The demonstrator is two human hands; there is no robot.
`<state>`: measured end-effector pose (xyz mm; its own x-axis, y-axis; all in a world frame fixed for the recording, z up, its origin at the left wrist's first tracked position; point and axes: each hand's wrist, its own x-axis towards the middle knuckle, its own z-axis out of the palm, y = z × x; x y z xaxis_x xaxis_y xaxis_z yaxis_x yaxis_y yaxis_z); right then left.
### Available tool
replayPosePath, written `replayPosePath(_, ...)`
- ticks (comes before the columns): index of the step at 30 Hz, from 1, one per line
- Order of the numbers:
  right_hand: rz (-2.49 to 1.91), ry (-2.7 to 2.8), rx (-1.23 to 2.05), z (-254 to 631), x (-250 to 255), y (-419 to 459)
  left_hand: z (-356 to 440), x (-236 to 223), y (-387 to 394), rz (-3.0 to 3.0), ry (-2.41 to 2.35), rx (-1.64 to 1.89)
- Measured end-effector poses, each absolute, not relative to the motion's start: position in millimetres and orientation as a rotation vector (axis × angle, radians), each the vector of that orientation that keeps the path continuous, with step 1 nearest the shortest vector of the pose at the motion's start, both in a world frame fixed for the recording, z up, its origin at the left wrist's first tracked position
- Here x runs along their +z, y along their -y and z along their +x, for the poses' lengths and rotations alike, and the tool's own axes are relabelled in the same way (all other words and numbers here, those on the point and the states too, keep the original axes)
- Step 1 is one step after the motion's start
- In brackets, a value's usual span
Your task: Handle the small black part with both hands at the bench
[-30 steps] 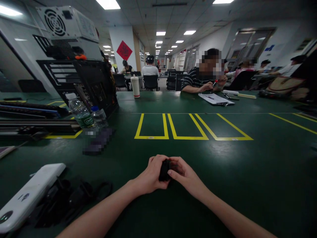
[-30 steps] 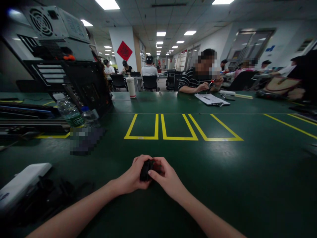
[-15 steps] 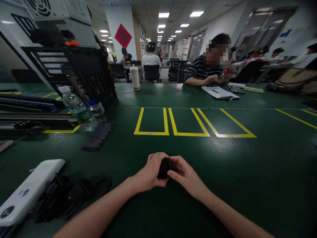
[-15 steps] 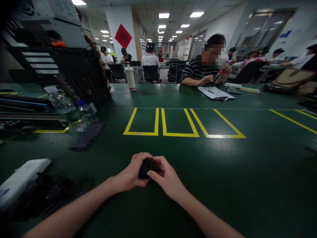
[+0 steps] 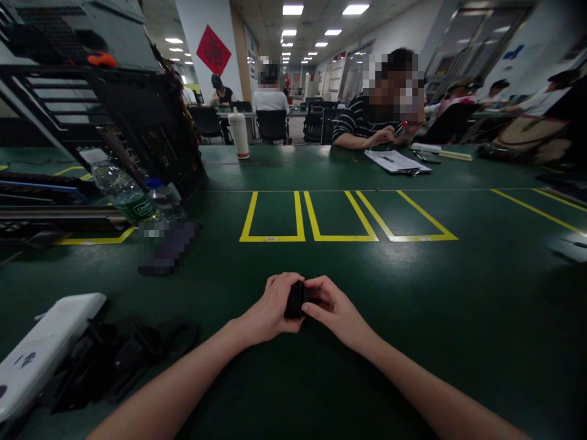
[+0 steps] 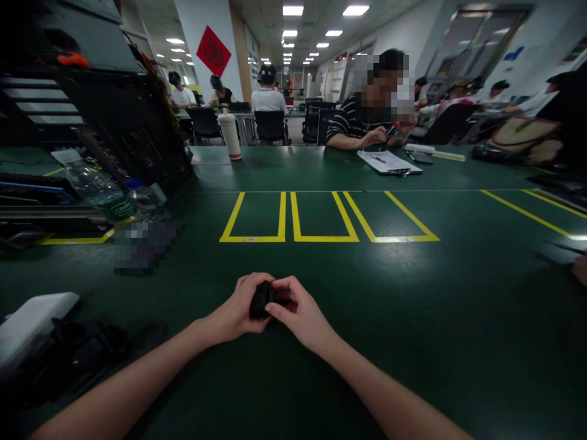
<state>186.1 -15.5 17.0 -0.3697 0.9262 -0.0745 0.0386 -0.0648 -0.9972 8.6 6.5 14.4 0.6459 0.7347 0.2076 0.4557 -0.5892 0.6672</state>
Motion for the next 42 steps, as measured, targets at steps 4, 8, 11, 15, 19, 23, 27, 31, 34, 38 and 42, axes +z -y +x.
replayPosePath(4,-1.082,1.516,1.526,188,16,16,8,16,-7,2.253,-0.920,0.620)
replayPosePath(8,-1.027,1.550,1.470,187,16,17,7,16,-8,2.250,-0.917,0.615)
replayPosePath(11,-1.050,1.515,1.501,185,17,17,7,15,-9,2.267,-0.903,0.631)
replayPosePath(15,-1.130,1.484,1.503,184,18,16,8,17,-10,2.268,-0.889,0.631)
replayPosePath(19,-1.138,1.519,1.514,186,16,15,6,26,-10,2.241,-0.886,0.549)
replayPosePath(23,-1.049,1.540,1.489,186,14,15,5,32,-9,2.196,-0.894,0.498)
replayPosePath(27,-1.084,1.489,1.494,184,14,15,5,31,-10,2.173,-0.916,0.501)
replayPosePath(31,-1.122,1.476,1.517,184,16,14,5,31,-10,2.181,-0.898,0.509)
replayPosePath(34,-1.111,1.514,1.512,185,16,14,5,32,-10,2.179,-0.897,0.501)
replayPosePath(38,-1.052,1.548,1.467,185,13,15,6,32,-10,2.187,-0.913,0.501)
replayPosePath(42,-1.057,1.484,1.465,183,12,15,7,31,-9,2.200,-0.916,0.512)
